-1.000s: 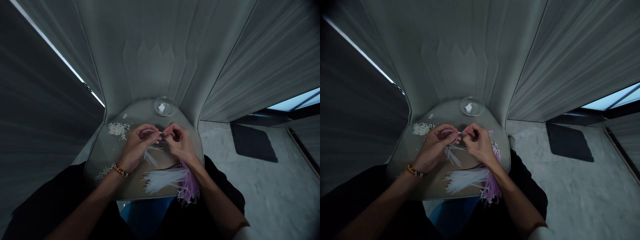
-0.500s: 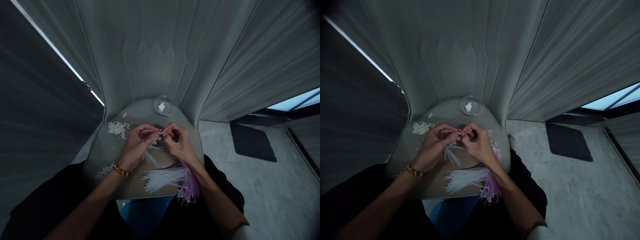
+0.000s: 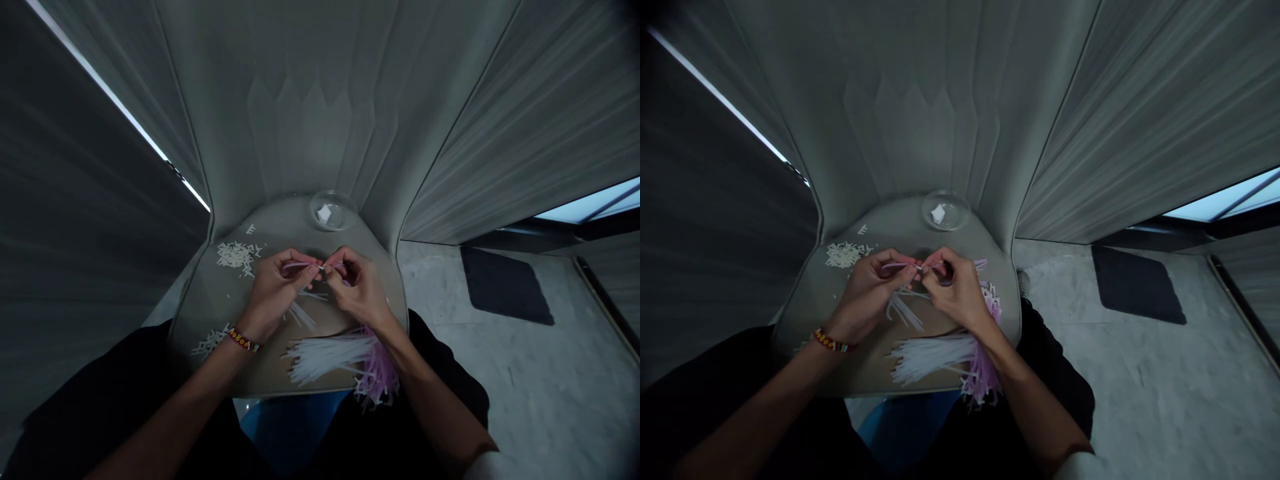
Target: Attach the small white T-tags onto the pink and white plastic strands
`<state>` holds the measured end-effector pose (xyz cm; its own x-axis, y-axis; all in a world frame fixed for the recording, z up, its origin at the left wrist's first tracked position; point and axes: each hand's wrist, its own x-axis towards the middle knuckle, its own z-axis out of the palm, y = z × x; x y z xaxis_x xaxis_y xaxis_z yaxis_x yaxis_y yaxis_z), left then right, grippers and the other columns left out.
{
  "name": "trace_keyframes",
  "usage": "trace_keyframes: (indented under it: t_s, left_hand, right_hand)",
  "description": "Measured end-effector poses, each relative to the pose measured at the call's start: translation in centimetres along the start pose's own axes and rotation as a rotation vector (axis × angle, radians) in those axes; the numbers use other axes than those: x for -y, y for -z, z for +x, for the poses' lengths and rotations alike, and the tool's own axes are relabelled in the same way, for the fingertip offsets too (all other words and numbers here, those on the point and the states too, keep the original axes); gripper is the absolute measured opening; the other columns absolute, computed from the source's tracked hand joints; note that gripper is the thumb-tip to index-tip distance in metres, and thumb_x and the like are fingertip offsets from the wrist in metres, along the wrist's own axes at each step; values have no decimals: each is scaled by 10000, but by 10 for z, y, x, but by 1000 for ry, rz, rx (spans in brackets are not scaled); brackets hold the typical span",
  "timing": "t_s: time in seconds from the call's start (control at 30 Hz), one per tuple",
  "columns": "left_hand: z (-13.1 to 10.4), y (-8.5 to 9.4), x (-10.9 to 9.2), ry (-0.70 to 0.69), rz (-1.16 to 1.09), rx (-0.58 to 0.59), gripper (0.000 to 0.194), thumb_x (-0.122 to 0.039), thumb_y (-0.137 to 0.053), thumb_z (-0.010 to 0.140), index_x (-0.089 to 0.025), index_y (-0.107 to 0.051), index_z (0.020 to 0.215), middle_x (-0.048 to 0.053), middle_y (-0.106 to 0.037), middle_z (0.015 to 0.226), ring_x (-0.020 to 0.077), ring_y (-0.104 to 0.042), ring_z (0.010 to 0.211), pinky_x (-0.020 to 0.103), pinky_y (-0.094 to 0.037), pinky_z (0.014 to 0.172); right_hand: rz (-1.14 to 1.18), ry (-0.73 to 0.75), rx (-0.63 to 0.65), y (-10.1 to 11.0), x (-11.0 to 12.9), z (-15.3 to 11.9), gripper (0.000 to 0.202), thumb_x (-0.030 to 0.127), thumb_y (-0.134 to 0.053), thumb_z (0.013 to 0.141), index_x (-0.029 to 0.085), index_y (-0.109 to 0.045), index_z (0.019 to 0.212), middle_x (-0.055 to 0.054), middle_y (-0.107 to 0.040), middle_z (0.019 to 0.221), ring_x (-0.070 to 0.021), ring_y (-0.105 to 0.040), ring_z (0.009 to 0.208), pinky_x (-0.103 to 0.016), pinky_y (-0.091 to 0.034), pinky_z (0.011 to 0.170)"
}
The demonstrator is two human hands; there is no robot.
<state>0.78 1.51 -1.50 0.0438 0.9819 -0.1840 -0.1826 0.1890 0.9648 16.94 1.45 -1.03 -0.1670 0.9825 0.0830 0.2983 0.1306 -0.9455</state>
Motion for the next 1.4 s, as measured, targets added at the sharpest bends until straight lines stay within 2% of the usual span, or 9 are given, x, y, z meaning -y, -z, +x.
trace_keyframes:
  t_s: [0.17, 0.53, 0.77, 0.9, 1.03, 1.4]
  left_hand:
    - [0, -1, 2, -1, -3, -19, 200, -301, -843, 739, -170, -704, 798, 44, -739, 746, 143, -687, 684, 232, -532, 605]
    - [-4, -6, 6, -22, -27, -73, 225, -318, -838, 749, -161, -692, 816, 71, -773, 870, 157, -715, 746, 239, -560, 640]
    - [-6, -10, 10, -67, 49, -142, 201, -304, -809, 767, -157, -685, 825, 66, -770, 838, 165, -714, 711, 254, -559, 648]
    - [-8, -14, 11, -122, 91, -217, 159, -261, -790, 770, -164, -668, 799, 56, -761, 812, 162, -713, 701, 252, -560, 640]
    - [-10, -17, 11, -165, 127, -260, 116, -226, -760, 784, -170, -659, 787, 43, -755, 795, 163, -720, 717, 266, -579, 678]
    - [-8, -15, 12, -147, 105, -211, 91, -191, -746, 784, -166, -658, 781, 4, -694, 662, 130, -658, 596, 233, -527, 578]
  right_hand:
    - [1, 12, -9, -1, 0, 0, 66, 215, -595, 886, 206, -630, 831, 39, -509, 679, -121, -430, 624, -253, -342, 575]
    - [-19, -6, -30, -4, 1, -1, 108, 277, -607, 906, 207, -619, 825, 28, -532, 683, -125, -434, 616, -260, -348, 570]
    - [-13, -36, -63, -6, 2, -3, 150, 329, -615, 908, 211, -614, 815, 19, -561, 669, -131, -451, 594, -263, -353, 551]
    - [-73, -10, -76, -7, 1, -4, 161, 332, -620, 912, 208, -612, 809, 24, -531, 649, -131, -446, 592, -265, -347, 554]
    - [-105, 18, -83, -9, -1, -5, 160, 322, -609, 925, 202, -610, 820, 18, -568, 671, -126, -464, 594, -266, -362, 577]
    - [-46, 12, -20, -11, 1, -7, 156, 302, -583, 955, 208, -582, 831, -17, -692, 764, -142, -604, 651, -266, -437, 616]
